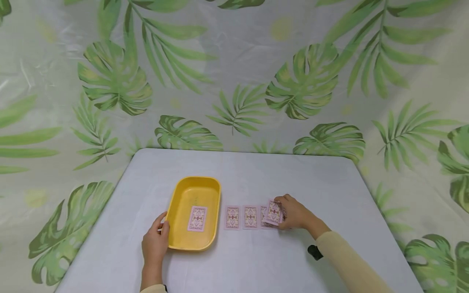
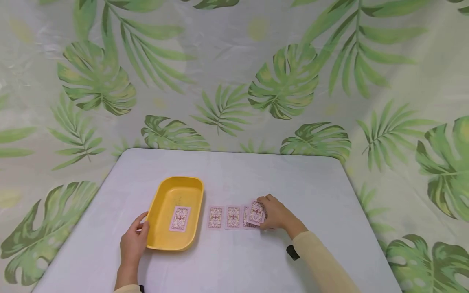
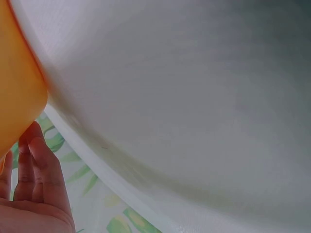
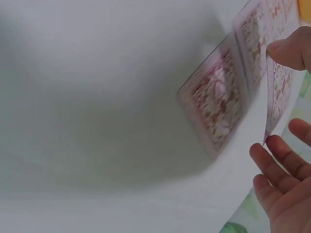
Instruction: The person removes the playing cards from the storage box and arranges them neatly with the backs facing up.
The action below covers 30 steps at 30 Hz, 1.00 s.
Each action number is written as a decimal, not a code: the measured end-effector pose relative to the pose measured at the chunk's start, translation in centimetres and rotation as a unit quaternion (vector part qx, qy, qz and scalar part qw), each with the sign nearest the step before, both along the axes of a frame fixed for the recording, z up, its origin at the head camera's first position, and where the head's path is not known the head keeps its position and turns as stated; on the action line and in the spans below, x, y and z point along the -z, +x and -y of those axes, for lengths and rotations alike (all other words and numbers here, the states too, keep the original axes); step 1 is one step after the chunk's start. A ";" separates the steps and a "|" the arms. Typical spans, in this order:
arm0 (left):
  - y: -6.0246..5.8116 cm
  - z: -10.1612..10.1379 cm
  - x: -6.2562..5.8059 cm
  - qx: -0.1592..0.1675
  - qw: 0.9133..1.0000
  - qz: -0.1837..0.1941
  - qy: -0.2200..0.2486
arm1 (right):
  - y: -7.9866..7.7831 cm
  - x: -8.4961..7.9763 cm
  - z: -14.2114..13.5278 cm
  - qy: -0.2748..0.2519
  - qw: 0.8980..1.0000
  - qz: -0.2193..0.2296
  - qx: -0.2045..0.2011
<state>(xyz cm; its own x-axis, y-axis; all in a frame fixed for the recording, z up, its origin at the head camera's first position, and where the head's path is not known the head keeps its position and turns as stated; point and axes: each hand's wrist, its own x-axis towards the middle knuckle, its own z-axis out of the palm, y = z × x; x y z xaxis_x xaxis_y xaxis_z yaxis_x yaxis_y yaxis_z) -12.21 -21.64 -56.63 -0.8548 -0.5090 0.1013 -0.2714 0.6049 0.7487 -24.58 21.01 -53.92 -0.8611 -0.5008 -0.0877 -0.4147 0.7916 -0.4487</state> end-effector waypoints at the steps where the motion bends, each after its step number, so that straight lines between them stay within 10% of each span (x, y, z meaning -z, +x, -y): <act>1: 0.0 0.0 0.0 0.000 1.000 0.000 -0.001 | 0.0 0.1 -0.3 0.000 1.000 0.000 0.001; 30: 0.1 -0.2 -0.2 -0.003 1.000 0.007 0.001 | 0.7 1.7 -9.1 0.035 0.999 -0.019 0.020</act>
<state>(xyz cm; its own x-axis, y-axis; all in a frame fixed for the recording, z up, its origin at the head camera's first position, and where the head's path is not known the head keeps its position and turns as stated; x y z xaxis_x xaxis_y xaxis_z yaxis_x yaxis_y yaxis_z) -12.13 -21.49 -56.40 -0.8527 -0.5150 0.0878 -0.2862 0.6011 0.7461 -23.88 30.07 -55.57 -0.8841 -0.4589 -0.0876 -0.3974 0.8373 -0.3754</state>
